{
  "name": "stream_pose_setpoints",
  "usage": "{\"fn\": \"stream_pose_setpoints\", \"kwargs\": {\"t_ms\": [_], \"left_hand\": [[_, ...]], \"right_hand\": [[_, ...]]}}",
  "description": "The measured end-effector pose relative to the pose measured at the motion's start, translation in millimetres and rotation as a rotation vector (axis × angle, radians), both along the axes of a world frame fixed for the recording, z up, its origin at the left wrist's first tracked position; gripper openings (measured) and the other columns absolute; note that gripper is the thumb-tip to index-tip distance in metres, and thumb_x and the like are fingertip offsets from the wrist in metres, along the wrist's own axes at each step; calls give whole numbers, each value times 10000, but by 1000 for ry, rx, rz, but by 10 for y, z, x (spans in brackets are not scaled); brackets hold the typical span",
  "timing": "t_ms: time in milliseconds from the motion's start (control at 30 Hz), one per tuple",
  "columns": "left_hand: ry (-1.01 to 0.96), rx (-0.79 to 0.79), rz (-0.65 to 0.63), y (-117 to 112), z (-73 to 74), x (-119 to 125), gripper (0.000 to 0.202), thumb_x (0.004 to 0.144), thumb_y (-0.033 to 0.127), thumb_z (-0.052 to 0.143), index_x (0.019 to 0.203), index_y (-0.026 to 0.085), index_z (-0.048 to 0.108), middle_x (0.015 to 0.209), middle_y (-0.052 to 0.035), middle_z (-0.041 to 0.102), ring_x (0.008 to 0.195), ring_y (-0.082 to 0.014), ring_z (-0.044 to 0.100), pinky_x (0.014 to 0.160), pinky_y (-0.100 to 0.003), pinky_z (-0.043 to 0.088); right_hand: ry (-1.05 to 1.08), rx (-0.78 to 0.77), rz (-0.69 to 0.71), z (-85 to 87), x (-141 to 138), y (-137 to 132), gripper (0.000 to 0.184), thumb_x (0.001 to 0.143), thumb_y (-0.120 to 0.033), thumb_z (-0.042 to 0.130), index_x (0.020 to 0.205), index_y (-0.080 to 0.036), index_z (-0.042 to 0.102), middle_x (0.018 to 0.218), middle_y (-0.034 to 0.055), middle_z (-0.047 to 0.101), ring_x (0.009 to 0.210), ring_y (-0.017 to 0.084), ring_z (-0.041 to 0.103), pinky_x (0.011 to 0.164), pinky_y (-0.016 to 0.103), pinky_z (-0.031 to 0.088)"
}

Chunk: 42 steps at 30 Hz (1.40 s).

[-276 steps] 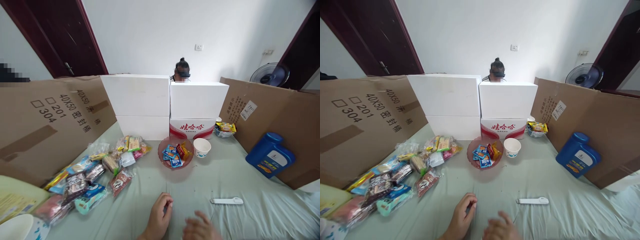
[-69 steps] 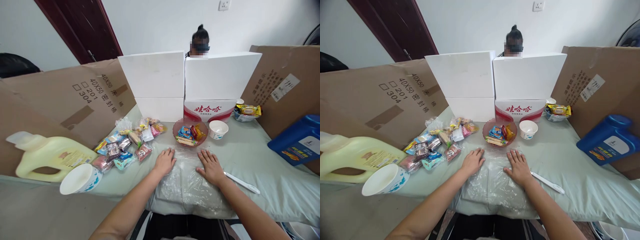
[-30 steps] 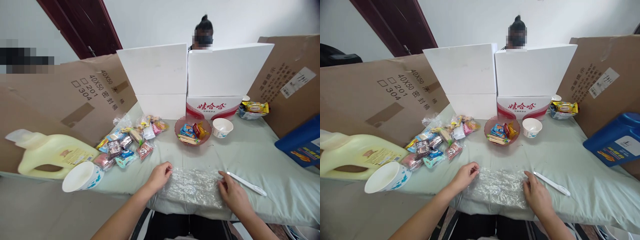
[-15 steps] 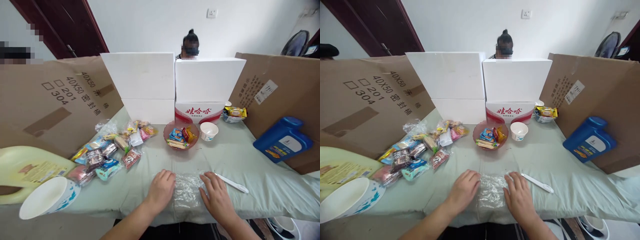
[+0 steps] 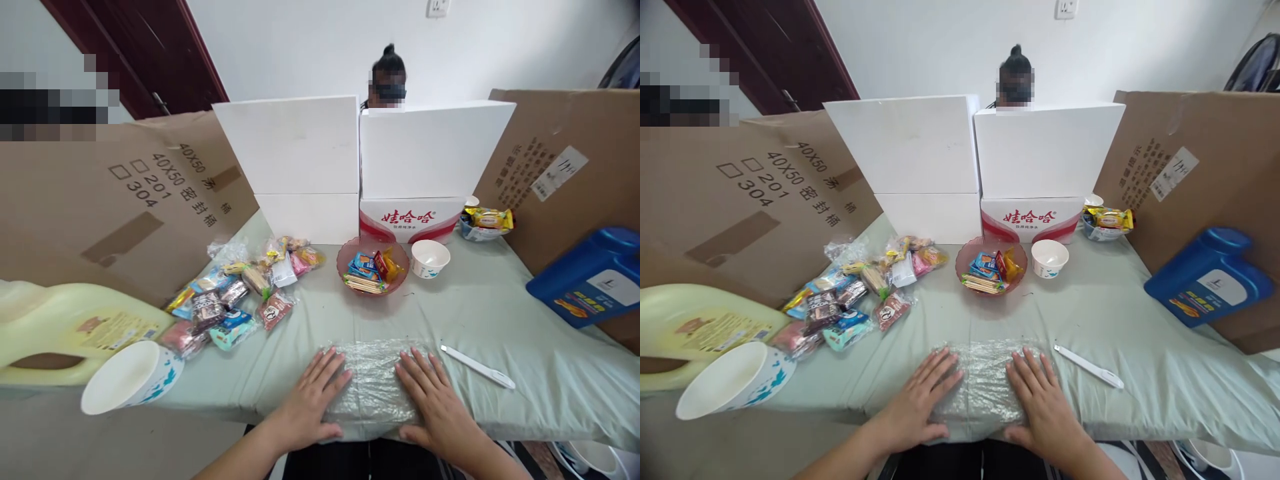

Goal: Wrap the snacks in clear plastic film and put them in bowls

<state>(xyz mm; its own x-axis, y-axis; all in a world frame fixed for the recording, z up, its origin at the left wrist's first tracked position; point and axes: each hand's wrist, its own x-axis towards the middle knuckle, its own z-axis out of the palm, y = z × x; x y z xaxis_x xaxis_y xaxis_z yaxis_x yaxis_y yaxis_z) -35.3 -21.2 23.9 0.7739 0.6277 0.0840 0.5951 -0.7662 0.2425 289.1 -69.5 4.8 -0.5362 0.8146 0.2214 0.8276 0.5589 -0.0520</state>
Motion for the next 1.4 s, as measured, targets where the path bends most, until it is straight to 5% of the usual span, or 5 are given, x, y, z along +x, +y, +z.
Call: {"fn": "stream_pose_setpoints", "kwargs": {"t_ms": [267,467,733,1133,1400], "left_hand": [[-370,-167,66,-47,112,-243,195,930,150,448,986,211,624,969,-57,689,1015,-189,631,920,-325,519],[-419,-107,516,202,-8,-19,193,935,280,443,945,209,623,887,-31,706,797,-173,673,727,-275,540],[-155,175,613,379,-171,179,186,903,197,467,1002,187,624,922,-45,715,766,-195,680,678,-290,518],[-126,235,227,24,-36,838,405,928,286,479,1314,170,521,1347,-116,544,1257,-294,460,1030,-466,380],[43,240,323,-5,-211,504,623,897,444,530,1458,228,366,1509,-119,352,1378,-355,278,1068,-541,268]], "right_hand": [[205,-63,-47,27,412,-384,250,904,-243,514,1113,-275,646,1180,54,659,1166,227,570,969,383,471],[451,-122,-349,94,281,-134,277,978,-325,378,982,-226,636,942,56,705,881,190,673,772,315,537],[202,20,-633,-120,91,244,320,975,-368,362,1073,-191,610,944,74,722,738,215,683,622,309,478],[95,185,-106,116,-403,197,543,907,-445,499,1376,-174,459,1374,115,529,1340,290,364,1100,477,239],[-22,119,-160,-89,-121,-164,816,823,-542,575,1474,-124,314,1504,130,374,1389,317,293,1101,466,216]]}}
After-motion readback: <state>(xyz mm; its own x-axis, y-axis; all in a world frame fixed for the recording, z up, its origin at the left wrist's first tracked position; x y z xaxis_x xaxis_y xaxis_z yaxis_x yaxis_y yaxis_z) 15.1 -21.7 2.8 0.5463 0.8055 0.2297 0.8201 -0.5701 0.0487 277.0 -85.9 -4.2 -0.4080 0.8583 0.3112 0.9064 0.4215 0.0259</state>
